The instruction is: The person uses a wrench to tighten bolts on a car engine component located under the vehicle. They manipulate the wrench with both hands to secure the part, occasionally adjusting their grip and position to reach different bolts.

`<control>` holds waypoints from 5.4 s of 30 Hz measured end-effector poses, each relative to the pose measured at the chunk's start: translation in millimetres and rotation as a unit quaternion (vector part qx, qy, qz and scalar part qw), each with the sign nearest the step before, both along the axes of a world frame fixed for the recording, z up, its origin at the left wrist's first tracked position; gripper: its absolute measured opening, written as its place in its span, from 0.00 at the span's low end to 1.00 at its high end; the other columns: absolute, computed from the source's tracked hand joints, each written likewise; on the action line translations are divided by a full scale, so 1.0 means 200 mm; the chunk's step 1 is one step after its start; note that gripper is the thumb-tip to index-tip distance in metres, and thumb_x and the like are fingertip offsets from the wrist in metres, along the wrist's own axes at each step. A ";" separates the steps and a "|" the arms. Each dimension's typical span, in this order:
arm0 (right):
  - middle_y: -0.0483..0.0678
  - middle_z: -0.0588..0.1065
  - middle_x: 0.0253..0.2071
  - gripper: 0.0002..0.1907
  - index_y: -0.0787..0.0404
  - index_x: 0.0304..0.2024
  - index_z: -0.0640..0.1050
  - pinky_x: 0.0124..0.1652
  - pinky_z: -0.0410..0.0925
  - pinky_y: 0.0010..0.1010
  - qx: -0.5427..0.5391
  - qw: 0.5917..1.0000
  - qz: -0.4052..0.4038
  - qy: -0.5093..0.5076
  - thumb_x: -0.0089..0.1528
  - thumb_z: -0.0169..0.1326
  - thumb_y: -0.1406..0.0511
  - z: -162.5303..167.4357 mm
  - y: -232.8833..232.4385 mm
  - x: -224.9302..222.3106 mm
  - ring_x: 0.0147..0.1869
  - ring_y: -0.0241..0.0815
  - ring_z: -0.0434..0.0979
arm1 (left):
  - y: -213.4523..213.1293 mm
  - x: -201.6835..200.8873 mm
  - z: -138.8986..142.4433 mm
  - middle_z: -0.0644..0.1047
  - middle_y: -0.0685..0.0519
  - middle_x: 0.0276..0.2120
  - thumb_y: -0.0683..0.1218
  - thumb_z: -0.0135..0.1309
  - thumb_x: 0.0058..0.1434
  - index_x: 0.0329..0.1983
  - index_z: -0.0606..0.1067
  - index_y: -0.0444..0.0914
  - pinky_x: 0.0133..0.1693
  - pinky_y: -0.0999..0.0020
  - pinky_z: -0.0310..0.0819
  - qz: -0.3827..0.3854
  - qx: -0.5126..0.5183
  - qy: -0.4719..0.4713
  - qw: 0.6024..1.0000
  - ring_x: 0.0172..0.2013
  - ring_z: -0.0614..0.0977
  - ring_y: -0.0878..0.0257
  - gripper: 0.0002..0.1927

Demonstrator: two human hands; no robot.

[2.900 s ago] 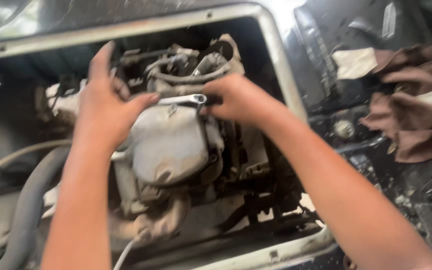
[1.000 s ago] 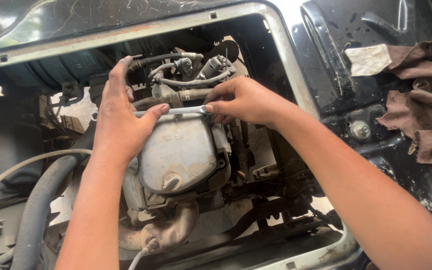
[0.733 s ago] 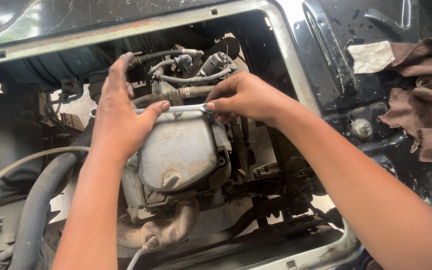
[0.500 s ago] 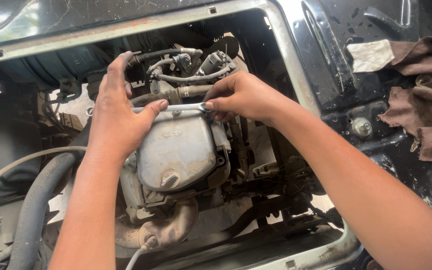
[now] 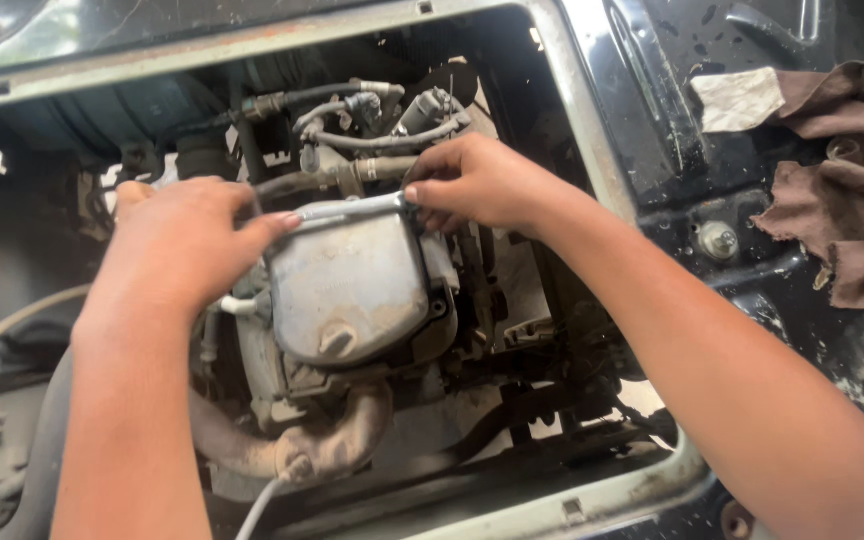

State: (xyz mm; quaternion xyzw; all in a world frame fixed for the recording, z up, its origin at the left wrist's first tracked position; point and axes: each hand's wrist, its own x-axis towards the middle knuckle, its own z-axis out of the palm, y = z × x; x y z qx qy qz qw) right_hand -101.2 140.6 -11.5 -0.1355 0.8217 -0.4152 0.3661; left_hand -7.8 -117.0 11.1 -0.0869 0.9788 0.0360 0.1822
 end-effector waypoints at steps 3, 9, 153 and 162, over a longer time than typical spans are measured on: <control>0.52 0.83 0.40 0.16 0.65 0.50 0.81 0.44 0.80 0.29 -0.012 1.000 -0.004 0.007 0.65 0.54 0.62 -0.01 0.00 -0.02 0.42 0.40 0.86 | -0.01 0.14 0.00 0.78 0.40 0.43 0.61 0.54 0.65 0.56 0.76 0.36 0.45 0.47 0.73 0.019 0.065 0.139 0.988 0.45 0.80 0.42 0.27; 0.50 0.83 0.38 0.17 0.63 0.52 0.81 0.42 0.79 0.29 -0.036 0.999 -0.022 -0.006 0.64 0.55 0.63 -0.05 0.00 -0.03 0.40 0.38 0.85 | 0.52 0.56 0.03 0.79 0.52 0.31 0.55 0.48 0.69 0.50 0.68 0.45 0.32 0.58 0.78 0.052 -0.030 0.063 0.996 0.30 0.83 0.55 0.13; 0.54 0.77 0.37 0.10 0.64 0.36 0.75 0.43 0.70 0.49 0.139 0.902 0.093 0.399 0.65 0.54 0.62 -0.02 -0.03 0.16 0.45 0.58 0.77 | 0.06 0.14 -0.20 0.78 0.46 0.27 0.41 0.49 0.71 0.39 0.76 0.33 0.31 0.59 0.69 0.248 0.284 0.464 0.802 0.25 0.79 0.55 0.07; 0.51 0.75 0.48 0.18 0.64 0.53 0.76 0.47 0.71 0.43 0.089 0.914 0.083 0.388 0.60 0.51 0.70 -0.01 -0.04 0.20 0.51 0.52 0.77 | 0.07 0.13 -0.21 0.77 0.45 0.25 0.41 0.49 0.70 0.39 0.76 0.33 0.31 0.57 0.69 0.242 0.275 0.453 0.813 0.25 0.80 0.51 0.07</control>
